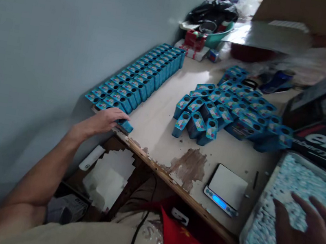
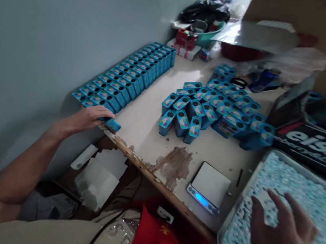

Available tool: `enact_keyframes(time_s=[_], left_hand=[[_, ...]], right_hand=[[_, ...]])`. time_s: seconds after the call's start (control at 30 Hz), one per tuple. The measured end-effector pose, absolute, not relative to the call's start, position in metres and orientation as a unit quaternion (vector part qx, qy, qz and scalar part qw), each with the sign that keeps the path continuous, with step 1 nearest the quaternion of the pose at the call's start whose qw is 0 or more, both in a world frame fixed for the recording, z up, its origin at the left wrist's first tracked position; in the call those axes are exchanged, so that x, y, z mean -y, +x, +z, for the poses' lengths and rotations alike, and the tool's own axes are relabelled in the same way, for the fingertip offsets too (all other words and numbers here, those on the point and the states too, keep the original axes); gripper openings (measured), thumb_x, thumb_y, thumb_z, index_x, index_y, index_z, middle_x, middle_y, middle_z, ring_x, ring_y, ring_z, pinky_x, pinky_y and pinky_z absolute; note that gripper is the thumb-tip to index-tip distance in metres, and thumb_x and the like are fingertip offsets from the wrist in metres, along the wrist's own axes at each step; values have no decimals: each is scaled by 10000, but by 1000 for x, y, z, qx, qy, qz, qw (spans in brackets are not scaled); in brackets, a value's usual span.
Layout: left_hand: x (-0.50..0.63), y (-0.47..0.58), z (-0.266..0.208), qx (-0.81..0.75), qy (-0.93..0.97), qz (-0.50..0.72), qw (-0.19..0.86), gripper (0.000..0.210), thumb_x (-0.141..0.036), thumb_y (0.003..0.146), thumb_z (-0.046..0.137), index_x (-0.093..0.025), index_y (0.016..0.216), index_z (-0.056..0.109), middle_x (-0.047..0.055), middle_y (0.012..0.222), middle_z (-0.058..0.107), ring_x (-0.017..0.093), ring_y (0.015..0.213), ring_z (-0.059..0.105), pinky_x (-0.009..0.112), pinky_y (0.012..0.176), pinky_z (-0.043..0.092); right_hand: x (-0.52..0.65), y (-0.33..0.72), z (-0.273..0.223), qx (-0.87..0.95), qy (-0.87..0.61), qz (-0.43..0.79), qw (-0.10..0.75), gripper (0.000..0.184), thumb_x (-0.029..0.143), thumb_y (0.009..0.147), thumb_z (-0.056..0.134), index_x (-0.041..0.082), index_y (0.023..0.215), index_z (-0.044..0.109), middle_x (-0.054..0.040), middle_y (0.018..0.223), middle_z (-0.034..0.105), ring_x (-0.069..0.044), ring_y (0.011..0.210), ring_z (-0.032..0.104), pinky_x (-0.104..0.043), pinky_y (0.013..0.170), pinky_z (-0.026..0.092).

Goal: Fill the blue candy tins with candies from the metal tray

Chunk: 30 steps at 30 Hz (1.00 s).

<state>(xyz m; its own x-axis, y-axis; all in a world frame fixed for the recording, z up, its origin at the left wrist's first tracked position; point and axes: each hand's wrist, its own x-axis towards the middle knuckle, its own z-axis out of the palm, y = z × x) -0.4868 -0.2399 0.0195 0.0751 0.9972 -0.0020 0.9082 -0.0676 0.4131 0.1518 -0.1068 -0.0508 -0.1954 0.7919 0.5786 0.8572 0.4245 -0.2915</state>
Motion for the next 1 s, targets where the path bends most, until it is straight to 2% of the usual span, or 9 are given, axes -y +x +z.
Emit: enact_keyframes(time_s=[0.07, 0.1, 0.23, 0.3, 0.43, 0.5, 0.67, 0.83, 1.0], left_hand=[[238, -489, 16, -657, 721, 156, 153, 511, -181, 837, 683, -267, 1314, 844, 130, 1428, 794, 377, 1376, 737, 589, 1270, 582], [237, -487, 15, -656, 722, 166, 144, 520, -223, 835, 735, -287, 1340, 840, 127, 1488, 773, 402, 1431, 708, 618, 1305, 551], [243, -456, 14, -664, 710, 226, 60, 460, -350, 909, 873, -337, 1366, 820, 101, 1555, 738, 432, 1542, 634, 666, 1408, 424], [248, -432, 13, -669, 704, 236, 17, 366, -353, 995, 830, -341, 1360, 811, 92, 1545, 743, 410, 1536, 643, 664, 1414, 407], [254, -398, -1, -680, 697, 229, -20, 226, -328, 1112, 693, -334, 1301, 817, 89, 1463, 787, 374, 1448, 707, 631, 1359, 474], [256, -391, -11, -683, 693, 227, -29, 213, -350, 1137, 658, -329, 1265, 827, 79, 1409, 813, 368, 1386, 741, 615, 1309, 530], [264, -387, -23, -689, 678, 251, -47, 190, -342, 1099, 685, -408, 1180, 844, -16, 1322, 861, 371, 1293, 801, 714, 1301, 534], [267, -390, -14, -671, 677, 278, -120, 474, -279, 961, 781, -610, 1299, 816, -69, 1405, 838, 432, 1429, 754, 851, 1440, 168], [264, -388, -12, -646, 695, 290, -127, 607, -224, 905, 807, -616, 1368, 806, -51, 1405, 839, 480, 1416, 750, 875, 1434, 162]], right_hand=[[109, 130, -28, 760, -525, 8, 382, 652, 669, 996, 613, 884, 1591, 457, -107, 1477, 783, -560, 1349, 714, -822, 821, 480], [107, 115, -16, 773, -506, 39, 381, 612, 640, 1030, 612, 876, 1582, 492, -72, 1408, 810, -541, 1303, 742, -818, 873, 521], [81, 41, 18, 853, -392, 131, 320, 392, 509, 1139, 521, 615, 1365, 822, -33, 1080, 838, -433, 1032, 797, -741, 985, 629], [60, -1, 26, 898, -330, 133, 259, 384, 425, 1148, 509, 498, 1223, 878, -41, 1121, 833, -396, 1046, 777, -664, 1000, 640], [25, -81, 36, 958, -269, 20, 96, 390, 138, 1108, 560, 208, 1372, 839, -180, 1257, 789, -368, 1187, 702, -526, 1048, 596], [17, -110, 40, 966, -253, -8, 62, 338, 71, 1106, 567, 131, 1301, 837, -203, 1278, 780, -342, 1211, 674, -489, 1057, 567], [24, -142, 48, 974, -225, 2, 38, 219, 138, 1141, 643, 183, 1021, 821, -108, 1307, 791, -285, 1291, 648, -427, 1146, 504], [64, -109, 58, 966, -251, 54, -2, 281, 396, 1164, 712, 263, 939, 815, 14, 1120, 830, -230, 1169, 708, -379, 1139, 481], [105, -5, 59, 918, -395, 37, -11, 190, 335, 1066, 846, 226, 917, 799, -88, 986, 828, -277, 952, 736, -394, 864, 451]])
